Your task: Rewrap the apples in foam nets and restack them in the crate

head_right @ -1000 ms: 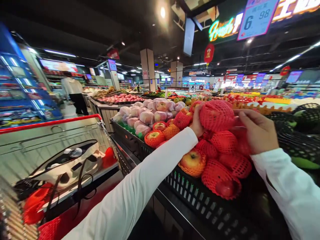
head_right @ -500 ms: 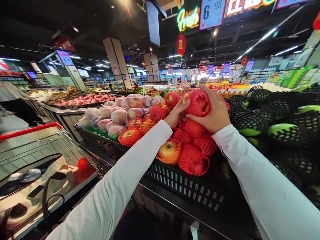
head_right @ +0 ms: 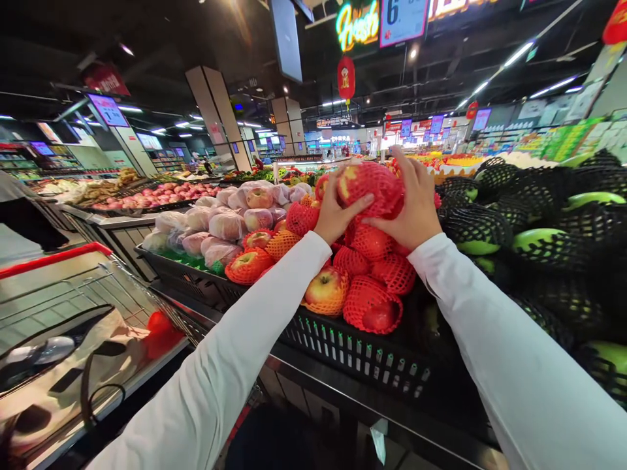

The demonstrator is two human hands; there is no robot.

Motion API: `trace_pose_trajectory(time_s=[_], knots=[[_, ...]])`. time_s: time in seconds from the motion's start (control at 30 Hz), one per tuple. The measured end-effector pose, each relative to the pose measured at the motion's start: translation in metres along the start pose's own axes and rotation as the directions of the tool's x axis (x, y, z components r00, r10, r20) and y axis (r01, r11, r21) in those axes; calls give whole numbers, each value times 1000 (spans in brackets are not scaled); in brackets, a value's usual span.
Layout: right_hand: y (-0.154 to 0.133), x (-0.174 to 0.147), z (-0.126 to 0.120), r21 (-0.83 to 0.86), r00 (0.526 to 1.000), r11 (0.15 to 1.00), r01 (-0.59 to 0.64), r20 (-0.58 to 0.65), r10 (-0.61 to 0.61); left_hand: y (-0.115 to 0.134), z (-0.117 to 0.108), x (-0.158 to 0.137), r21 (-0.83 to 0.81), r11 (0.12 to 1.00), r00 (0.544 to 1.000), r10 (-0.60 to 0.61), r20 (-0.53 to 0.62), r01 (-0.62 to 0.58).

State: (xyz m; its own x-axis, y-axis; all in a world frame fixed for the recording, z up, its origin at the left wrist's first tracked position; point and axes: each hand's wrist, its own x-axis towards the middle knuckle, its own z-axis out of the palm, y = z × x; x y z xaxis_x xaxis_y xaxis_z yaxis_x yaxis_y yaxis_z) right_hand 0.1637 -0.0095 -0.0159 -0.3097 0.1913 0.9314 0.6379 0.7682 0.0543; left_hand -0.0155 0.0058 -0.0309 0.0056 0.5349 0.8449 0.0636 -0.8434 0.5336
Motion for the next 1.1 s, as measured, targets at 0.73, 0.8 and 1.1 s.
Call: trace_pose_trajectory(time_s=[0.73, 0.8, 1.1], knots=[[0, 0, 1, -43, 990, 990, -131, 42, 133, 8, -20, 0, 883, 277, 839, -506, -202, 380], [-1, 0, 0, -40, 989, 990, -137, 44, 138, 9, -21, 3, 852, 318, 839, -496, -224, 416], [2, -1, 2, -12, 991, 992, -129, 28, 129, 14, -23, 6, 819, 330, 829, -483, -281, 469]])
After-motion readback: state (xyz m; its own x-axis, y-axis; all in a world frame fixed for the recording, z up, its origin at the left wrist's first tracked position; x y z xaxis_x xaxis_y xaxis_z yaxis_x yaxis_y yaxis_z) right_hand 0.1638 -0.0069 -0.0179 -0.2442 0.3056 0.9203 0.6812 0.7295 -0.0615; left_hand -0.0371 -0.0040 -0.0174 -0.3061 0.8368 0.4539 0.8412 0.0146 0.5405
